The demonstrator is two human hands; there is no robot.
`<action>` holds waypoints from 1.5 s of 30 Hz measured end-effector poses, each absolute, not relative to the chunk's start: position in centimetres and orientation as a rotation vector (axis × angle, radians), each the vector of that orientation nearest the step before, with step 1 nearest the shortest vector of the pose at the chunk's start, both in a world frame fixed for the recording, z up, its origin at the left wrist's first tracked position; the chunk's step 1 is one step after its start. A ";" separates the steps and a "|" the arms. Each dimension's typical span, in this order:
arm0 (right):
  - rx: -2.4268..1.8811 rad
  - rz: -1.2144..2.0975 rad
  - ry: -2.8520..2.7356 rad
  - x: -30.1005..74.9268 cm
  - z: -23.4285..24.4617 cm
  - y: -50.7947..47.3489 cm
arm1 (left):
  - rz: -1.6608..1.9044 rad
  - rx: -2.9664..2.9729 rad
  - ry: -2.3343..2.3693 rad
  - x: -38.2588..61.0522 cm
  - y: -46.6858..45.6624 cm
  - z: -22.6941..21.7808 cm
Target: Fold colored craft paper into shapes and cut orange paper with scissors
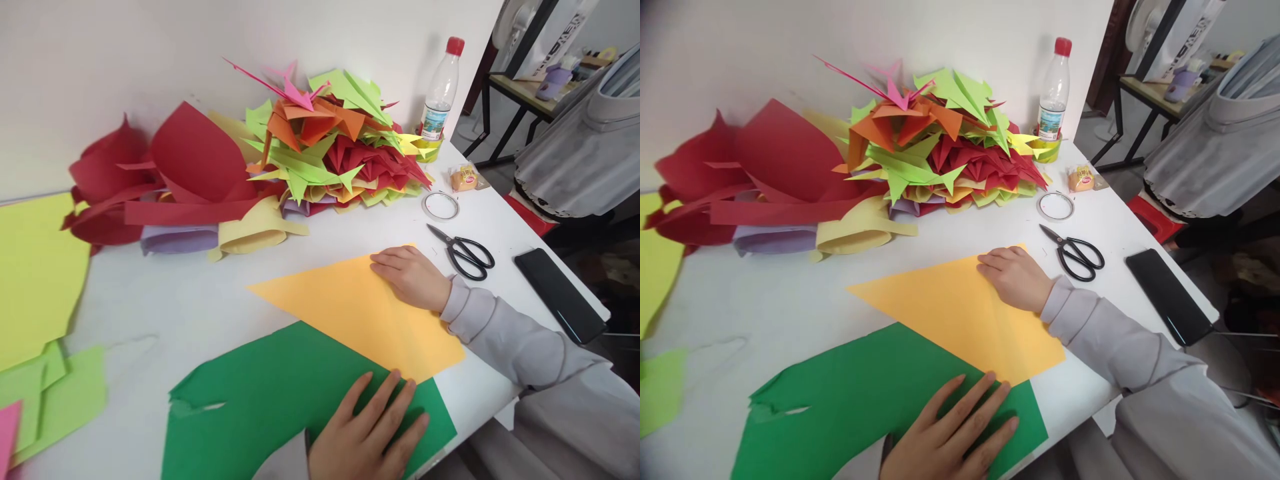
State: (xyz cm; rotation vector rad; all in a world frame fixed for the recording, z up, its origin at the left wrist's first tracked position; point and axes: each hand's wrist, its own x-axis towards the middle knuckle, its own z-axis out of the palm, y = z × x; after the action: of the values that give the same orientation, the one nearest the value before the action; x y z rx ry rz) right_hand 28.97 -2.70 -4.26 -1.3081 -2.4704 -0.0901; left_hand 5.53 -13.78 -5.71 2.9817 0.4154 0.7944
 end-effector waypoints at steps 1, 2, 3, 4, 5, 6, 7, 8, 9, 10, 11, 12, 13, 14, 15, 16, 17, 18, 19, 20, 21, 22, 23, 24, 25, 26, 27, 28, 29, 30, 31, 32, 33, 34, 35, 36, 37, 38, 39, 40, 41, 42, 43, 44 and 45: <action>-1.313 -0.084 -2.471 29.0 -4.3 -2.7 | 0.819 2.967 0.424 5.6 -13.9 -5.7; -1.316 -0.078 -2.472 29.0 -4.3 -2.7 | 0.834 2.957 0.429 5.7 -14.0 -5.8; -1.319 -0.076 -2.471 29.0 -4.3 -2.7 | 0.848 2.949 0.435 5.7 -14.1 -5.8; -1.319 -0.076 -2.470 29.0 -4.3 -2.7 | 0.864 2.943 0.440 5.8 -14.3 -5.8; -1.316 -0.081 -2.468 29.0 -4.3 -2.8 | 0.879 2.939 0.447 5.9 -14.4 -5.8; -1.312 -0.087 -2.465 29.0 -4.2 -2.8 | 0.893 2.929 0.465 6.0 -14.4 -5.8; -1.307 -0.092 -2.463 29.0 -4.2 -2.8 | 0.904 2.914 0.498 6.1 -14.4 -5.8; -1.303 -0.095 -2.461 29.0 -4.2 -2.8 | 0.916 2.905 0.528 6.1 -14.4 -5.7; -1.300 -0.095 -2.461 29.0 -4.2 -2.8 | 0.910 2.912 0.542 6.2 -14.3 -5.6; -1.300 -0.091 -2.461 29.0 -4.2 -2.8 | 0.887 2.933 0.534 6.1 -14.2 -5.5; -1.303 -0.085 -2.462 29.0 -4.2 -2.8 | 0.857 2.962 0.505 6.0 -14.0 -5.4; -1.306 -0.079 -2.464 29.0 -4.1 -2.8 | 0.825 2.991 0.465 5.9 -13.8 -5.3; -1.311 -0.075 -2.466 29.0 -4.1 -2.8 | 0.794 3.012 0.430 5.8 -13.6 -5.2; -1.313 -0.073 -2.467 29.0 -4.1 -2.8 | 0.769 3.021 0.411 5.7 -13.5 -5.1; -1.313 -0.074 -2.467 29.0 -4.1 -2.9 | 0.754 3.020 0.407 5.6 -13.4 -5.1; -1.312 -0.077 -2.467 29.0 -4.1 -2.9 | 0.746 3.018 0.410 5.5 -13.3 -5.0; -1.308 -0.080 -2.465 29.0 -4.1 -2.9 | 0.744 3.014 0.412 5.5 -13.3 -5.0; -1.303 -0.084 -2.463 29.1 -4.1 -2.9 | 0.753 3.009 0.413 5.4 -13.3 -5.0; -1.298 -0.086 -2.462 29.1 -4.1 -2.9 | 0.769 3.000 0.422 5.4 -13.3 -5.0; -1.295 -0.088 -2.463 29.1 -4.1 -2.9 | 0.782 2.993 0.426 5.4 -13.3 -5.0; -1.294 -0.088 -2.464 29.1 -4.1 -2.9 | 0.782 2.988 0.436 5.3 -13.2 -5.2; -1.296 -0.088 -2.463 29.1 -4.0 -2.9 | 0.771 2.986 0.452 5.2 -13.2 -5.3; -1.297 -0.089 -2.462 29.1 -4.0 -2.9 | 0.757 2.991 0.462 5.1 -13.2 -5.6; -1.298 -0.089 -2.461 29.1 -4.0 -2.9 | 0.754 2.997 0.473 5.1 -13.2 -5.9; -1.298 -0.091 -2.460 29.0 -4.0 -2.9 | 0.769 3.000 0.489 5.0 -13.1 -6.2; -1.298 -0.091 -2.458 29.0 -3.9 -2.9 | 0.803 3.000 0.504 4.9 -13.2 -6.5; -1.299 -0.090 -2.458 29.0 -3.9 -2.9 | 0.846 2.994 0.533 4.9 -13.2 -6.9; -1.300 -0.087 -2.459 29.0 -3.8 -2.9 | 0.884 2.988 0.557 4.9 -13.3 -7.1; -1.303 -0.085 -2.459 29.0 -3.8 -2.9 | 0.909 2.982 0.583 4.9 -13.3 -7.4; -1.308 -0.085 -2.459 29.0 -3.8 -2.9 | 0.918 2.978 0.607 4.8 -13.4 -7.5; -1.311 -0.088 -2.458 29.0 -3.8 -2.9 | 0.924 2.975 0.623 4.8 -13.4 -7.6; -1.312 -0.095 -2.457 29.0 -3.8 -2.9 | 0.930 2.972 0.636 4.8 -13.4 -7.6; -1.311 -0.103 -2.455 29.0 -3.8 -3.0 | 0.931 2.971 0.644 4.8 -13.4 -7.5; -1.311 -0.111 -2.450 29.0 -3.8 -3.0 | 0.920 2.975 0.648 4.8 -13.3 -7.4; -1.311 -0.119 -2.445 28.9 -3.8 -3.0 | 0.914 2.975 0.655 4.8 -13.3 -7.3; -1.311 -0.124 -2.441 28.9 -3.8 -3.0 | 0.903 2.975 0.658 4.7 -13.2 -7.2; -1.313 -0.127 -2.437 28.9 -3.8 -3.0 | 0.901 2.968 0.661 4.8 -13.1 -7.1; -1.315 -0.127 -2.434 28.9 -3.8 -3.0 | 0.899 2.955 0.665 4.8 -13.0 -7.0; -1.317 -0.126 -2.432 28.9 -3.7 -3.0 | 0.898 2.941 0.671 4.8 -13.0 -7.0; -1.316 -0.125 -2.432 28.9 -3.7 -3.1 | 0.893 2.930 0.677 4.8 -13.0 -7.0; -1.315 -0.126 -2.433 28.9 -3.7 -3.1 | 0.887 2.925 0.680 4.9 -13.0 -7.1; -1.314 -0.128 -2.434 28.8 -3.7 -3.1 | 0.876 2.925 0.683 4.9 -13.0 -7.1; -1.313 -0.133 -2.436 28.8 -3.7 -3.1 | 0.871 2.925 0.688 4.9 -13.0 -7.2; -1.313 -0.139 -2.437 28.8 -3.7 -3.1 | 0.862 2.927 0.685 4.8 -12.9 -7.1; -1.312 -0.145 -2.438 28.8 -3.7 -3.1 | 0.848 2.929 0.682 4.8 -12.9 -7.0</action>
State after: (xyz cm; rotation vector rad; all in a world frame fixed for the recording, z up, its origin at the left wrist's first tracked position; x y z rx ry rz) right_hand 28.84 -3.06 -3.65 -1.3124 -2.4383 -0.1445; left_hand 4.81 -12.94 -7.03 2.9285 0.6820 0.8481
